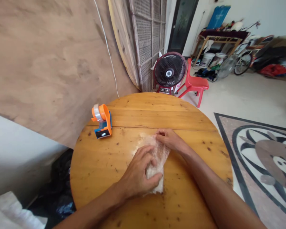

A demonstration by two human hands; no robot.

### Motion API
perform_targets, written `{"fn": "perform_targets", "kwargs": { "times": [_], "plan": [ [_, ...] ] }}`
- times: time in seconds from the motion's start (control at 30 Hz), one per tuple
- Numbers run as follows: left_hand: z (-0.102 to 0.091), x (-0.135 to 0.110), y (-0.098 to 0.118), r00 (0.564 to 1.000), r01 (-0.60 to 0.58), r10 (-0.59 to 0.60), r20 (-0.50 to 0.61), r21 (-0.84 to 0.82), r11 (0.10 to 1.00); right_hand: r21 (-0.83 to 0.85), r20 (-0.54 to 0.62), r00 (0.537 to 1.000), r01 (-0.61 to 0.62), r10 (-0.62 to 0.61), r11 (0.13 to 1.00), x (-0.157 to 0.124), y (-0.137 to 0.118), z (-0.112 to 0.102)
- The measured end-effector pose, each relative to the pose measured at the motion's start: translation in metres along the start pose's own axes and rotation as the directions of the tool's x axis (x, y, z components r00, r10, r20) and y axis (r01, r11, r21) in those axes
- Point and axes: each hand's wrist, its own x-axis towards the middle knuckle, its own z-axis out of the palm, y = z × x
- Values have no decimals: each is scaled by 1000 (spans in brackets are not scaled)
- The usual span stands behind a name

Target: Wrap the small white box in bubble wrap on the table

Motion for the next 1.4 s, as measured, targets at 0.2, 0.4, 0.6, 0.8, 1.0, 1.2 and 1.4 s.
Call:
{"fn": "perform_targets", "kwargs": {
  "times": [0.2, 0.4, 0.6, 0.8, 1.0, 1.2, 1.4],
  "plan": [
    [-4, 7, -3, 997, -10, 10, 71, 5, 1000, 46, 24, 999, -32, 31, 998, 0, 1, -1],
    [-6, 9, 1, 995, -15, 11, 103, 46, 999, 63, 41, 999, -39, 36, 997, 2, 5, -3],
    [-9, 12, 1, 982, -51, 35, 186, 83, 995, 58, 85, 996, -35, 30, 998, -1, 2, -6],
    [-9, 12, -1, 980, -34, 17, 197, 83, 996, 23, 26, 1000, 3, -3, 1000, 2, 5, -4],
    [-8, 13, -4, 974, -42, 24, 224, 76, 996, 38, 21, 999, -27, 26, 999, 0, 2, -6],
    [-7, 15, -6, 976, -46, 28, 218, 76, 996, 167, 58, 991, -125, 117, 978, -2, 3, -9],
    [-7, 15, -6, 977, -30, 14, 212, 73, 997, 140, -88, 988, -111, 124, 984, -10, -3, -14]
  ]
}}
